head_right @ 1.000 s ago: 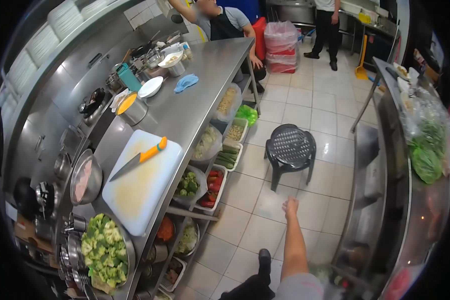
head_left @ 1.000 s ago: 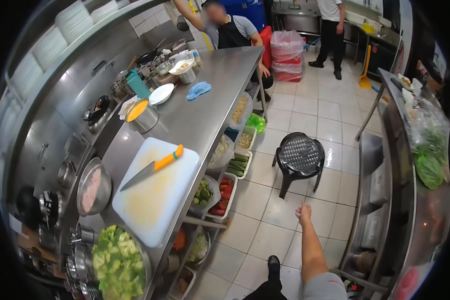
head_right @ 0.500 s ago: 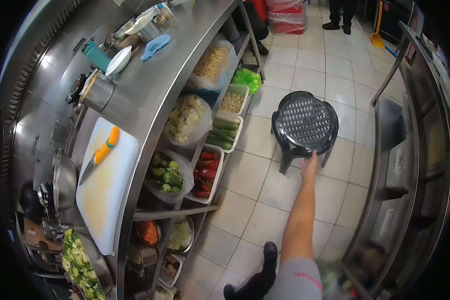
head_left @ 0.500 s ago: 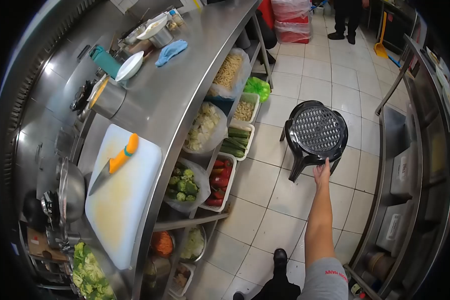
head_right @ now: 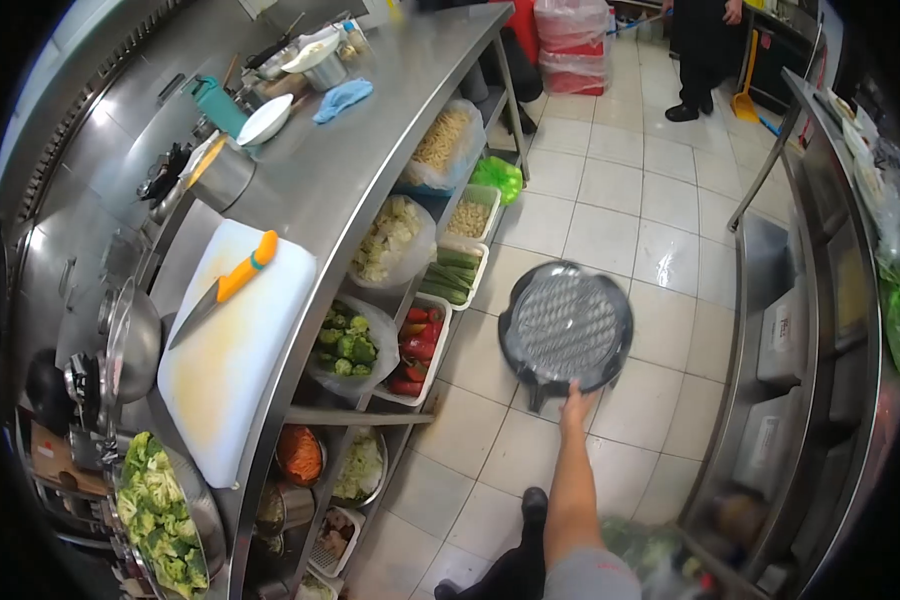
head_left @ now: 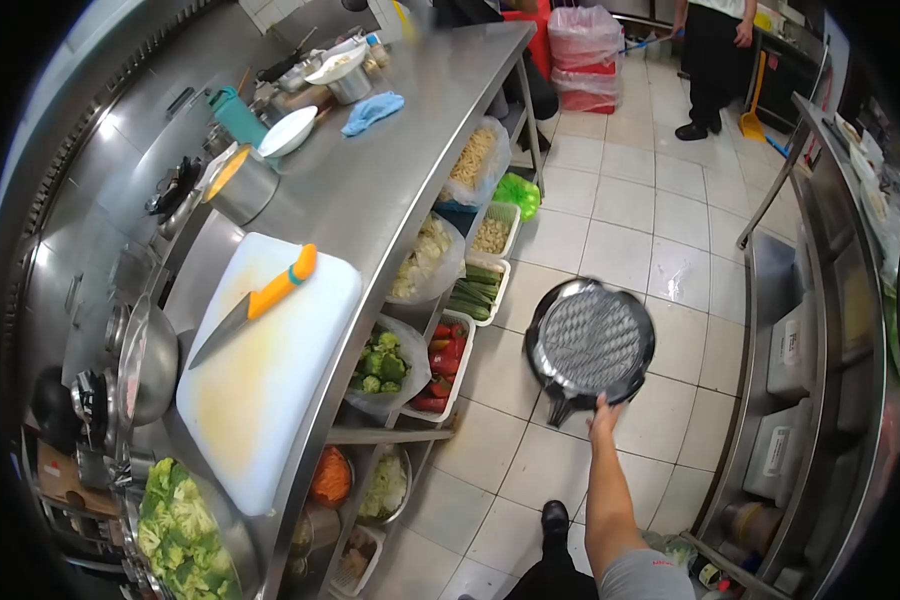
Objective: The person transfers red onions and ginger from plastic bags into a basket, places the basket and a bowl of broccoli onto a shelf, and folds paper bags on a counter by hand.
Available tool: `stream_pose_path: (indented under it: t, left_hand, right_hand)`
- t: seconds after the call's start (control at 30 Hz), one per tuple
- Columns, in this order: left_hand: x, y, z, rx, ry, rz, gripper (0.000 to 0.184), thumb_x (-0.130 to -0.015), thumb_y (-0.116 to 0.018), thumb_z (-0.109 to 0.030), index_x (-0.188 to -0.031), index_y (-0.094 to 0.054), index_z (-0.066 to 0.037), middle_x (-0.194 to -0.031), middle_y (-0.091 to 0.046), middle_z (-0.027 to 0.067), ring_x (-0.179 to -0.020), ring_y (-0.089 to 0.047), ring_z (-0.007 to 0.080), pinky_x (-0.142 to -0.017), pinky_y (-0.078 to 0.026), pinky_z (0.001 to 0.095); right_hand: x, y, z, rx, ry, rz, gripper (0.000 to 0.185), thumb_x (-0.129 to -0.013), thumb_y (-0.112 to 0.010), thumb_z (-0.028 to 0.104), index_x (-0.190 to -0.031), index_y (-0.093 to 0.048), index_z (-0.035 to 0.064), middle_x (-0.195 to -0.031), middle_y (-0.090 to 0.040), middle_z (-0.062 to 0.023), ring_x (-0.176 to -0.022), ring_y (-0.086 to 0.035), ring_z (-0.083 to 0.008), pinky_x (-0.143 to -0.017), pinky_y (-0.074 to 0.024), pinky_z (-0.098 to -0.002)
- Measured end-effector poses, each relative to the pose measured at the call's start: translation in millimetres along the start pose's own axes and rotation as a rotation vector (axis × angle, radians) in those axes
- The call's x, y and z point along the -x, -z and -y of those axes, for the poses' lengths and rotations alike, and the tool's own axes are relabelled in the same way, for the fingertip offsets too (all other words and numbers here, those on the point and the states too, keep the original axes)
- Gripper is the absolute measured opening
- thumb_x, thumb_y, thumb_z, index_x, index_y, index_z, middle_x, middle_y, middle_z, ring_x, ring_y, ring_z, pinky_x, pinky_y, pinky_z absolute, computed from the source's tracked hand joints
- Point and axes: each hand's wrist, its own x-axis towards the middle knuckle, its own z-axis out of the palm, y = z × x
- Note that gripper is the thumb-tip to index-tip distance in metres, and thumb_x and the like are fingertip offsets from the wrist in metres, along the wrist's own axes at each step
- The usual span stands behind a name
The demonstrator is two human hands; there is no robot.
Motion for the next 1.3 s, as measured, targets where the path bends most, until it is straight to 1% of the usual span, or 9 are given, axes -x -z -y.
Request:
stream_pose_path:
  t: [0.07,0.23,0.4,0.53,0.7,0.87,0.97,1.23,1.3]
  left_hand:
    - [-1,1,14,0.017,-0.041,0.018,0.029,-0.081,-0.053,-0.022,-0.105,-0.059,-0.006,-0.107,-0.058,0.0131,-0.095,-0.056,0.0269,-0.079,-0.044,0.0417]
    - [3,8,70,0.075,-0.162,0.078,0.031,-0.082,-0.053,-0.023,-0.107,-0.059,-0.006,-0.107,-0.058,0.0124,-0.095,-0.055,0.0261,-0.08,-0.044,0.0412]
    - [8,26,160,0.13,-0.237,0.141,0.032,-0.083,-0.052,-0.024,-0.108,-0.058,-0.006,-0.108,-0.058,0.0118,-0.096,-0.055,0.0254,-0.08,-0.044,0.0408]
    - [17,47,229,0.178,-0.21,0.168,0.033,-0.084,-0.052,-0.025,-0.11,-0.058,-0.006,-0.109,-0.058,0.0112,-0.096,-0.055,0.0247,-0.08,-0.044,0.0404]
    - [27,58,292,0.228,-0.134,0.193,0.034,-0.085,-0.051,-0.026,-0.111,-0.057,-0.006,-0.109,-0.058,0.0105,-0.097,-0.055,0.024,-0.081,-0.044,0.04]
    - [34,53,325,0.235,-0.095,0.223,0.035,-0.086,-0.051,-0.027,-0.113,-0.056,-0.006,-0.11,-0.058,0.0098,-0.098,-0.054,0.0232,-0.081,-0.044,0.0395]
    - [39,48,330,0.232,-0.093,0.243,0.036,-0.086,-0.05,-0.028,-0.114,-0.056,-0.006,-0.11,-0.057,0.0094,-0.098,-0.054,0.0227,-0.082,-0.044,0.0393]
    - [55,39,346,0.226,-0.042,0.282,0.038,-0.088,-0.049,-0.03,-0.116,-0.055,-0.006,-0.111,-0.057,0.0083,-0.099,-0.054,0.0215,-0.082,-0.044,0.0386]
    - [61,35,354,0.225,-0.012,0.299,0.038,-0.088,-0.049,-0.03,-0.117,-0.055,-0.007,-0.112,-0.057,0.0081,-0.099,-0.053,0.0212,-0.083,-0.044,0.0384]
  right_hand:
    - [56,22,-13,0.09,-0.044,0.072,0.07,-0.084,-0.06,0.026,-0.14,-0.018,0.0142,-0.13,-0.04,-0.0116,-0.099,-0.051,-0.0284,-0.051,-0.0452,-0.0353]
    - [137,55,-94,0.179,-0.186,0.136,0.052,-0.088,-0.055,0.026,-0.131,-0.025,0.0198,-0.128,-0.042,-0.0077,-0.101,-0.05,-0.0275,-0.061,-0.0467,-0.0438]
    - [239,80,-152,0.276,-0.127,0.099,0.074,-0.086,-0.056,0.017,-0.141,-0.006,0.0161,-0.122,-0.044,-0.0179,-0.091,-0.053,-0.024,-0.05,-0.0466,-0.0334]
    - [258,107,-273,0.29,0.035,0.062,0.078,-0.085,-0.058,0.013,-0.142,-0.004,0.0121,-0.127,-0.04,-0.023,-0.106,-0.049,-0.0311,-0.078,-0.0478,-0.0376]
    - [309,157,-363,0.351,-0.007,0.138,0.078,-0.088,-0.055,0.022,-0.141,0.003,0.0266,-0.137,-0.03,-0.0148,-0.109,-0.044,-0.0369,-0.068,-0.0487,-0.0497]
    - [345,199,-371,0.384,0.171,0.235,0.075,-0.088,-0.052,0.011,-0.142,-0.001,0.0162,-0.135,-0.035,-0.016,-0.116,-0.041,-0.0318,-0.087,-0.0443,-0.0408]
    - [361,213,-351,0.337,0.249,0.269,0.066,-0.088,-0.048,0.002,-0.14,-0.009,0.0021,-0.135,-0.036,-0.0176,-0.121,-0.039,-0.0249,-0.102,-0.0276,-0.0285]
    - [383,216,-342,0.428,0.214,0.156,0.063,-0.087,-0.052,0.014,-0.137,-0.019,-0.0027,-0.123,-0.047,-0.0286,-0.114,-0.047,-0.0382,-0.099,-0.0332,-0.0358]
    - [381,212,-357,0.5,0.252,0.034,0.061,-0.09,-0.05,0.02,-0.139,-0.018,0.004,-0.113,-0.053,-0.0256,-0.096,-0.057,-0.0358,-0.081,-0.0479,-0.0385]
